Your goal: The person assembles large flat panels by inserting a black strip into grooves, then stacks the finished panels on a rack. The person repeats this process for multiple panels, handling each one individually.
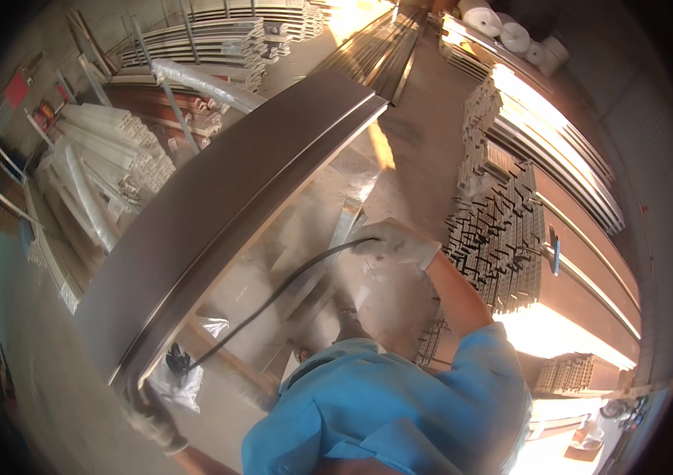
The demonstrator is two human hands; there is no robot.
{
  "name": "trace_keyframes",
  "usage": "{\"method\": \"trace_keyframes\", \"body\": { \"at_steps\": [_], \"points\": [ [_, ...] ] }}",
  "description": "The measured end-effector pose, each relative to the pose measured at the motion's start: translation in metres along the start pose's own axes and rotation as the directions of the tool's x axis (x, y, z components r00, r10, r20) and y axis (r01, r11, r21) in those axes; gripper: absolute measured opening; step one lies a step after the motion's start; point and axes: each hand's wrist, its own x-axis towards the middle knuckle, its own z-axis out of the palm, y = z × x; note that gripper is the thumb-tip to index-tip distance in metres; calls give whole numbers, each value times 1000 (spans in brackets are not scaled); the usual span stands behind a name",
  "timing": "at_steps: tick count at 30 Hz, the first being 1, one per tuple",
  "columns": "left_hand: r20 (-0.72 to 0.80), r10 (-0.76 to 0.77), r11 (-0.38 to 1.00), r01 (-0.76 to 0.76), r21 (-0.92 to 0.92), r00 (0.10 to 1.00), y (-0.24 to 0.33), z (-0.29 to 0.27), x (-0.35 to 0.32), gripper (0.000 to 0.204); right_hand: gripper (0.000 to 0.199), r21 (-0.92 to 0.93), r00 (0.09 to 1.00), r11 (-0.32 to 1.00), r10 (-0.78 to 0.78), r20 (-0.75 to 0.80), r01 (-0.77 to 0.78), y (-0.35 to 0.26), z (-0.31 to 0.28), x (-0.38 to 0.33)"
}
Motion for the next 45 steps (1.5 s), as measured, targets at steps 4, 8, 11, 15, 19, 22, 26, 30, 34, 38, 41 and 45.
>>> {"method": "trace_keyframes", "body": {
  "at_steps": [4, 8, 11, 15, 19, 22, 26, 30, 34, 38, 41, 45],
  "points": [
    [56, 354, 837, -289, -465, 934, 148, 32, 27, 60, 28, -55, 860, 863, -506, -72, 503, -52, 27, 24],
    [478, 359, 671, 135, -729, 802, 249, 72, 24, 56, 29, -189, 880, 860, -460, 115, 474, -80, 41, 56],
    [432, 226, 745, 130, -654, 873, 270, 94, 35, 41, 37, -263, 762, 743, -647, -41, 616, -60, 31, 94],
    [482, 124, 739, 244, -628, 867, 270, 107, 45, 22, 53, -403, 601, 643, -761, -245, 651, 12, 3, 145],
    [489, 3, 706, 345, -619, 872, 285, 111, 44, 17, 57, -584, 819, 726, -548, -172, 363, 112, -144, 153],
    [381, -44, 659, 313, -684, 924, 307, 108, 48, 25, 49, -527, 757, 548, 395, -520, -649, 181, -297, 115],
    [492, 27, 550, 398, -734, 870, 355, 102, 64, 36, 43, -409, 629, 885, -189, -754, -223, 213, -312, 134],
    [434, 299, 641, 158, -751, 850, 417, 122, 100, 43, 38, -289, 699, 892, -452, -555, 347, 224, -227, 179],
    [299, 348, 555, 61, -829, 888, 454, 135, 123, 41, 47, -662, 719, 737, -534, -445, 138, 216, -221, 178],
    [218, 372, 509, -2, -861, 902, 467, 139, 138, 37, 44, -27, 606, 951, 173, -776, -306, 215, -272, 107],
    [208, 428, 439, -1, -899, 880, 473, 145, 151, 33, 59, 303, 714, 766, -275, -644, 567, 206, -229, 75],
    [176, 550, 423, -91, -901, 817, 477, 153, 163, 24, 64, 892, 906, 213, -241, -348, 399, 198, -175, 69]
  ]
}}
